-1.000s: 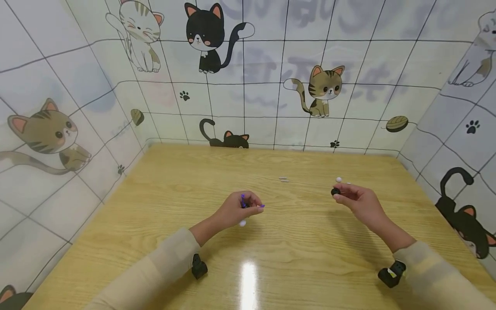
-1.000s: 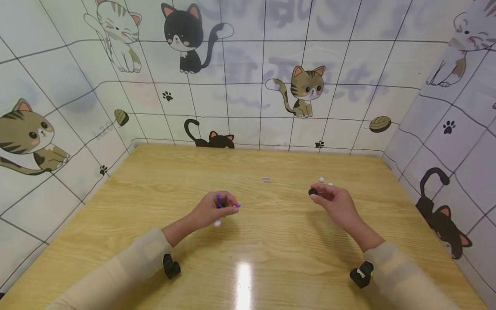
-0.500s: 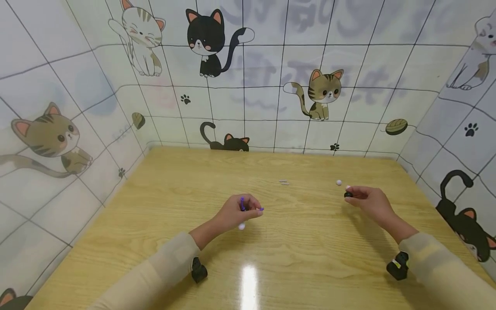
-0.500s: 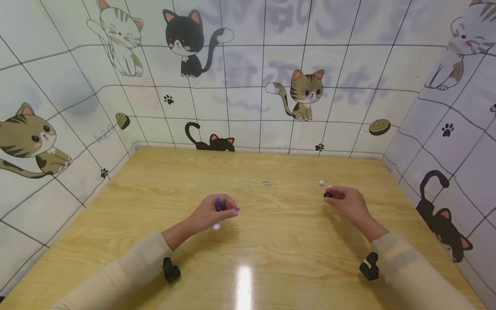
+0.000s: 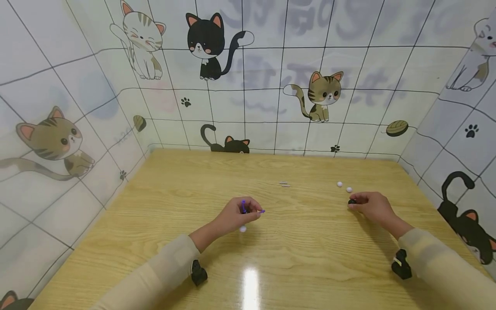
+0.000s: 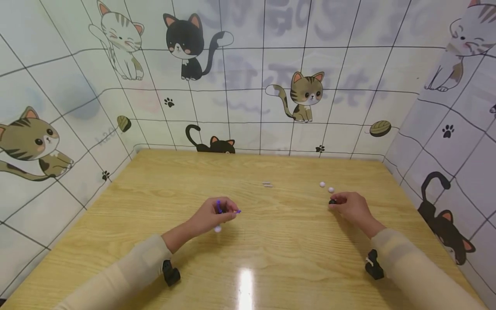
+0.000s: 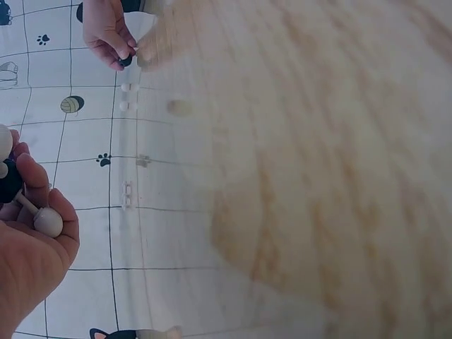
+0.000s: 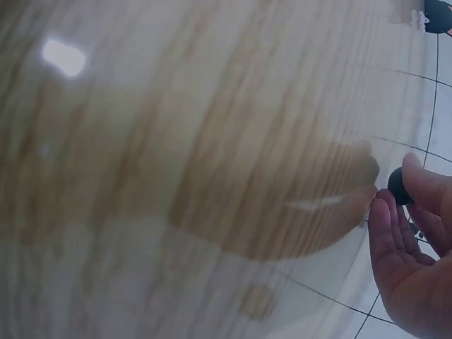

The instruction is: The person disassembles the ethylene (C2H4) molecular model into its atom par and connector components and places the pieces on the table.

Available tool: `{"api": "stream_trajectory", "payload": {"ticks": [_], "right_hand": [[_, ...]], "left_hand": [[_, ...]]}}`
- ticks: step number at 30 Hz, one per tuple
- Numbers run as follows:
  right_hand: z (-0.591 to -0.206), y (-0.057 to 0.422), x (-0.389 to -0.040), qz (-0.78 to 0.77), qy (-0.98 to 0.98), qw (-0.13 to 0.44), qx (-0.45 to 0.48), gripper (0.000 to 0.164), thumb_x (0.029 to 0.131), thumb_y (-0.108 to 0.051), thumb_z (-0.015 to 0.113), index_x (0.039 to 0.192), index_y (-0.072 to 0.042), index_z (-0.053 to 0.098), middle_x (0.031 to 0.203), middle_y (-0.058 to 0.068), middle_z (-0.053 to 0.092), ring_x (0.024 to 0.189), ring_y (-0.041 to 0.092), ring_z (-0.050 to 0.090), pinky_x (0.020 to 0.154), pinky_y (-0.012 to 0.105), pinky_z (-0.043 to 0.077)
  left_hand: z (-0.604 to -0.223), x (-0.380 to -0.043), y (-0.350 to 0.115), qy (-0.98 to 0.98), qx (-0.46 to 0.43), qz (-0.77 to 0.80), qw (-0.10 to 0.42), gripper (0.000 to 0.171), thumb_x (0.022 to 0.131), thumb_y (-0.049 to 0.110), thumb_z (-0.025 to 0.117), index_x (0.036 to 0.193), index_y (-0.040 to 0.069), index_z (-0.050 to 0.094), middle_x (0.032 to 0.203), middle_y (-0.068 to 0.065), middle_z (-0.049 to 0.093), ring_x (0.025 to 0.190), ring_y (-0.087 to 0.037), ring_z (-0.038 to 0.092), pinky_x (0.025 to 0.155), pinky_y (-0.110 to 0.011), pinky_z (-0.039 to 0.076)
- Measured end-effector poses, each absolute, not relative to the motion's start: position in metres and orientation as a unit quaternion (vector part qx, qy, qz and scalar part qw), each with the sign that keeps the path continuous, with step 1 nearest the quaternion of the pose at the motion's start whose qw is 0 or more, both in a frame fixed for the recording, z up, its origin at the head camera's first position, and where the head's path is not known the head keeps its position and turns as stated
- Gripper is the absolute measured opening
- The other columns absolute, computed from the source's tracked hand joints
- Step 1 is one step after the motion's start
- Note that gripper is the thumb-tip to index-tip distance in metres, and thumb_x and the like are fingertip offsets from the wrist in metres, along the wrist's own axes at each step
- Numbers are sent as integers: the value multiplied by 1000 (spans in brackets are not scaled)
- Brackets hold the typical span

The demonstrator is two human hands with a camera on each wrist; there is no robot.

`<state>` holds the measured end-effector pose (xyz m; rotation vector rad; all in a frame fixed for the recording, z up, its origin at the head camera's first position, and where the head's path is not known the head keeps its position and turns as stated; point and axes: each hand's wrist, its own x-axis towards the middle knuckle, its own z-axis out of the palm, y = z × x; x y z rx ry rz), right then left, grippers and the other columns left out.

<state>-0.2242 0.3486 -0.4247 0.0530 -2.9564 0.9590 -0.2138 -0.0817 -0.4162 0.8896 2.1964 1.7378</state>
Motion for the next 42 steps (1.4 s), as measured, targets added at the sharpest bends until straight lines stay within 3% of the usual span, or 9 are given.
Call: {"api": "stream_trajectory", "payload": {"ticks": [7,16,25,32,42], "right_hand": [[-428,349,-226,298,-954,17,17,38,88,-21,74,114,5,67,103,20,65,95,36,59,76,46,47],[-429,350,-225,300,-954,16,15,42,88,-22,74,117,6,65,107,23,64,98,38,59,73,43,49],[-431,352,-225,309,-951,18,14,46,88,-21,74,121,8,62,108,25,63,98,38,58,67,34,48],[-429,352,-224,305,-952,13,8,49,88,-23,74,123,9,61,110,26,62,100,40,58,71,38,49],[-424,358,-218,322,-947,5,-2,53,91,-26,70,127,10,56,112,28,61,96,39,59,63,33,51]], "left_hand": [[-417,-214,-81,739,296,594,116,15,95,2,60,108,-3,66,89,-5,58,69,-12,43,59,-21,36],[-418,-214,-81,732,303,600,109,13,94,3,60,105,-1,67,87,-3,58,69,-12,44,59,-21,37],[-416,-213,-81,733,304,598,115,13,95,3,60,106,-1,67,87,-3,58,69,-13,44,59,-21,37],[-417,-214,-81,735,305,594,120,15,95,4,61,108,-2,66,88,-4,57,70,-13,45,60,-21,38],[-413,-211,-78,734,308,585,154,19,97,6,58,113,-2,65,97,-6,58,83,-16,50,69,-23,42]]}}
